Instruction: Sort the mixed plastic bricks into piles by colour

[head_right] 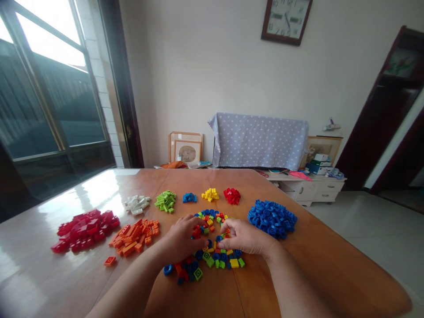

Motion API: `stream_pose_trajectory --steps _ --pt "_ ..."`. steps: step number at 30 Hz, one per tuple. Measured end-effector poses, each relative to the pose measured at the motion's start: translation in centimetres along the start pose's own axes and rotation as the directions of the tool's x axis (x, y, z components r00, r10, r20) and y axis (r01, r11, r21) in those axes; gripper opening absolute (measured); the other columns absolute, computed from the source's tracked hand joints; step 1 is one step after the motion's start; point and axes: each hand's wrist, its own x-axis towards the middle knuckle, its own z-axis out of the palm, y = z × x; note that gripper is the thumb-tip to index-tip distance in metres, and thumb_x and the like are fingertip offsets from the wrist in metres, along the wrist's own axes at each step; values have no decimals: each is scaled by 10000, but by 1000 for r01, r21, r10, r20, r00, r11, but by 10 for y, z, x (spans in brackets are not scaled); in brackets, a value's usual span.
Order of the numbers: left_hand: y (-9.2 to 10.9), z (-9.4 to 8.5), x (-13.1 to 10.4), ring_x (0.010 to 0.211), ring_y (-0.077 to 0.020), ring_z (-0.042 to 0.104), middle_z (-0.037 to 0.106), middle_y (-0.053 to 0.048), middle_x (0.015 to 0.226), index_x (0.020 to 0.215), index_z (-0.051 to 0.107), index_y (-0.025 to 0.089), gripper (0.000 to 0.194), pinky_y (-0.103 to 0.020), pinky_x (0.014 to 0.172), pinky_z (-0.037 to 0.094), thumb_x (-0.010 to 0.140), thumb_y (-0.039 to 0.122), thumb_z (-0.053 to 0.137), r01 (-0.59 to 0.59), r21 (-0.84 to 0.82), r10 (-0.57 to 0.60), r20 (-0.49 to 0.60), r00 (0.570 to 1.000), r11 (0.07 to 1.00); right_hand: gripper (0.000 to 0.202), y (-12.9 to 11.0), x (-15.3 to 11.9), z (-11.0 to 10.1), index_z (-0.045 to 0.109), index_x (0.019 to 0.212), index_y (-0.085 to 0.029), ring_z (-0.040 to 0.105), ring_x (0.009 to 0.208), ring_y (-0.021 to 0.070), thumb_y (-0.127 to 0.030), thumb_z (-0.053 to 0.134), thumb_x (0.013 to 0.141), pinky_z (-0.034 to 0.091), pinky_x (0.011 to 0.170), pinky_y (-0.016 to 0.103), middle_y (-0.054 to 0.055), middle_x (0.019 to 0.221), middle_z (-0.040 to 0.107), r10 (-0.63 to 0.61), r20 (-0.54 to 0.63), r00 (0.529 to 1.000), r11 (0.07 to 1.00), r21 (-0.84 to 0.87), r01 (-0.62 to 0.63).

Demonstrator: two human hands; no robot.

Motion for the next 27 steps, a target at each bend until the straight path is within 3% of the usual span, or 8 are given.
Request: stream_pose_trajectory --steps 2,4,11,19,27 --pt "4 1 -4 1186 -359 505 589 -82 1268 1238 628 324 694 -452 967 413 620 612 760 -41 53 35 101 994 998 441 1 0 3 659 1065 -215 441 575 103 -457 792 721 306 509 200 -62 637 513 3 -5 1000 999 -32 -3" --pt "5 2 -7 1222 -368 481 565 -86 1312 1272 605 330 773 -479 1010 393 584 634 782 -69 75 56 159 986 995 401 3 2 6 665 1057 -219 450 579 107 -442 772 742 303 503 199 -59 638 513 -4 -47 999 997 -74 0" --pt "2 5 -4 1160 -321 532 592 -77 1245 1230 621 319 530 -433 976 435 750 533 689 -94 99 82 123 989 991 236 9 16 16 701 983 -215 459 565 107 -362 691 799 301 521 210 -55 611 521 -74 -209 975 979 -203 31" --pt "0 7 0 1098 -295 576 624 -80 1201 1201 649 299 413 -393 943 456 814 442 627 -81 126 74 63 995 989 237 14 23 9 681 986 -184 535 663 143 -335 535 876 400 601 239 -12 716 606 -98 -399 912 990 -129 50" --pt "4 6 0 1045 -287 591 646 -82 1121 1117 679 287 332 -370 878 472 811 394 609 -63 157 55 51 997 986 267 19 18 12 656 790 -191 416 545 111 -456 674 798 270 494 218 -52 570 500 -31 -244 969 982 -190 -16"
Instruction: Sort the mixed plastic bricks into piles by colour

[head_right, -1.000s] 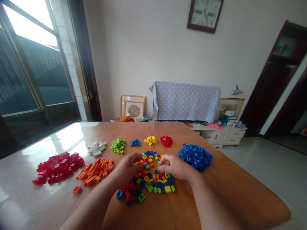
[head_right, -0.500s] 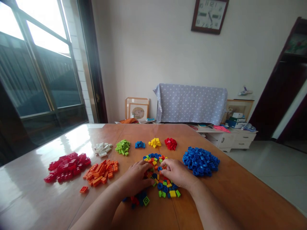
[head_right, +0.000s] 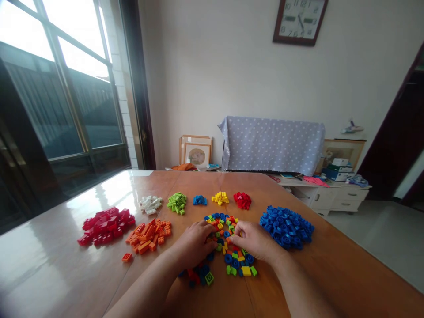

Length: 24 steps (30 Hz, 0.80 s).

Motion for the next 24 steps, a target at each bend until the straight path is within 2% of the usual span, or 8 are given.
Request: stream_pose_trajectory --steps 6,9,12,17,21,24 --pt "5 -5 -3 1065 -294 582 640 -93 1150 1176 662 282 390 -398 923 466 813 412 602 13 0 -13 25 1000 1000 322 8 1 5 631 775 -191 410 528 109 -506 699 779 239 489 229 -54 560 491 -8 30 1000 999 -34 9" --pt "7 -7 -3 1076 -306 573 641 -98 1149 1181 662 287 395 -423 933 458 809 404 602 20 8 -20 29 999 1000 281 4 2 6 612 794 -188 431 537 113 -459 689 791 269 496 229 -52 569 508 -8 41 999 1000 28 7" --pt "8 -8 -3 1081 -307 566 645 -99 1141 1129 676 281 343 -415 920 456 814 389 597 27 11 -26 -21 999 1000 215 -7 3 8 600 845 -190 473 596 122 -394 659 809 340 531 228 -37 648 543 -30 14 999 988 152 28" --pt "6 -3 1 1000 -248 597 672 -85 1091 1045 682 245 251 -317 818 459 860 316 527 12 -101 -27 -148 989 995 225 -25 2 12 587 897 -198 515 689 133 -391 661 808 419 611 239 -16 764 573 -88 16 996 933 353 77" --pt "6 2 4 836 -196 605 698 -51 938 991 696 218 245 -262 685 424 828 228 513 -1 -213 -27 -128 991 977 263 -31 2 15 571 914 -202 524 686 127 -422 678 817 408 597 231 -22 774 580 -107 58 993 880 470 67" --pt "8 6 6 765 -178 589 688 -34 860 995 705 203 262 -251 629 407 805 235 528 13 -323 -43 -84 996 946 286 -32 2 18 572 935 -197 548 714 132 -414 709 811 418 612 232 -15 796 605 -116 63 991 859 508 68"
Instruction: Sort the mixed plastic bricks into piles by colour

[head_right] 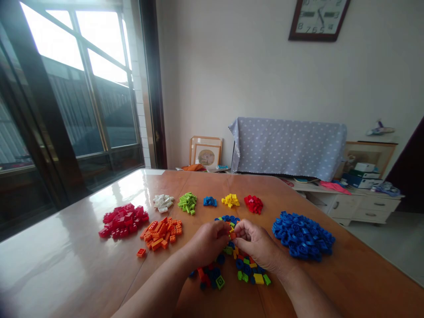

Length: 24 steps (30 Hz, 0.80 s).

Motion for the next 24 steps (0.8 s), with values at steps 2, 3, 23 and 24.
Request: stream_pose_trajectory --steps 2,3,23,24 --pt "0 2 1 741 -171 585 683 -29 838 992 704 196 260 -248 610 403 799 262 542 13 -74 -12 19 1000 997 298 1 0 2 574 954 -194 573 750 143 -412 719 812 434 629 239 -1 829 630 -2 8 1000 1000 27 2" --pt "0 3 1 732 -169 585 682 -27 832 986 703 194 257 -247 603 402 796 274 549 14 -97 -12 26 1000 995 306 1 1 3 574 964 -195 585 765 149 -418 719 814 441 635 242 6 848 642 1 12 1000 999 44 -1" --pt "-16 -54 -17 1188 -348 463 626 -96 1196 926 734 270 239 -505 966 358 803 255 530 484 531 -239 -463 853 696 296 2 -1 -2 652 982 -205 594 725 161 -470 545 905 466 629 248 2 809 662 -86 -162 983 969 -244 44" --pt "-19 -58 -19 1241 -355 432 608 -92 1252 921 732 268 237 -524 1002 331 805 247 526 520 527 -251 -499 830 673 291 0 0 -2 654 965 -203 591 722 160 -464 541 907 465 636 249 1 799 661 -92 -161 983 967 -250 49"
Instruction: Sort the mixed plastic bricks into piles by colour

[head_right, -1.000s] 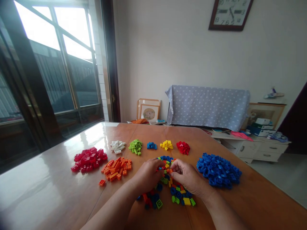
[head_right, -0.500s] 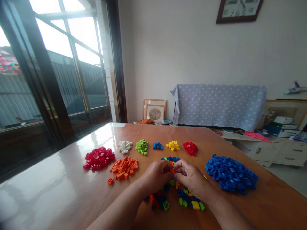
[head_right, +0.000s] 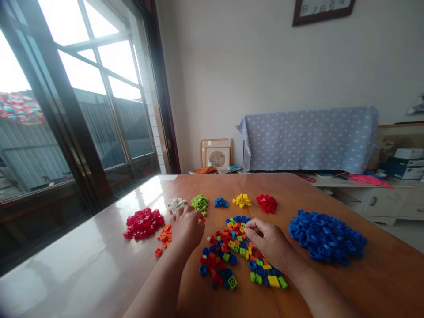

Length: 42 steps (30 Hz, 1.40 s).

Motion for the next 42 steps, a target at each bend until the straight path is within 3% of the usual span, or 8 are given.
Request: stream_pose_trajectory --steps 7,14,19,22,27,34,38,42 --pt "-30 4 13 1445 -409 216 449 -68 1503 975 724 262 276 -670 1097 133 780 217 535 279 69 -282 55 958 958 278 -9 1 -3 645 900 -188 549 647 134 -442 532 912 444 633 248 -22 727 622 -26 -42 999 1000 5 26" --pt "-44 19 20 1466 -428 176 413 -72 1540 1058 715 271 339 -717 1091 116 774 233 534 318 78 -323 55 945 945 261 -11 0 -7 649 850 -186 525 636 128 -415 536 905 418 613 241 -31 688 590 -63 -99 993 997 27 66" --pt "-43 16 24 1452 -419 211 397 -57 1543 1208 652 341 431 -711 1076 194 817 243 501 308 -45 -311 -63 948 950 236 -9 3 -8 646 837 -188 510 610 122 -383 531 903 408 599 236 -41 655 566 -83 -164 983 995 44 92" --pt "-35 11 24 1404 -384 317 474 -72 1476 1194 666 303 392 -630 1101 263 856 254 472 213 -90 -224 -137 965 973 222 -7 4 -9 648 820 -195 521 621 127 -366 528 896 403 592 234 -40 653 570 -79 -200 977 997 3 81" --pt "-11 12 19 1174 -279 538 650 -86 1207 1094 703 230 316 -424 1052 399 881 236 470 -148 -142 114 -224 968 979 168 1 7 -8 694 855 -215 606 737 160 -284 541 858 450 680 258 -2 793 658 -110 -223 969 985 -151 77" --pt "20 20 -2 1047 -228 603 687 -62 1087 1093 694 227 284 -324 911 465 908 242 480 -371 -353 411 43 910 859 209 5 8 -9 757 925 -258 609 977 211 -226 573 832 456 891 322 43 950 689 -225 -119 967 918 -359 170" --pt "27 19 -11 1016 -216 613 668 -50 1078 1133 680 267 283 -289 882 468 887 326 553 -431 -395 523 160 837 811 235 -2 3 -8 760 1025 -310 572 1099 250 -372 656 824 429 965 383 48 1103 684 -204 6 979 891 -413 188" --pt "29 18 -14 988 -218 614 652 -54 1059 1101 692 270 285 -282 868 469 856 386 603 -454 -410 571 231 787 791 538 -6 -4 -7 686 1221 -385 496 1251 315 -517 762 706 374 1044 471 54 1354 583 -134 174 976 874 -444 200"
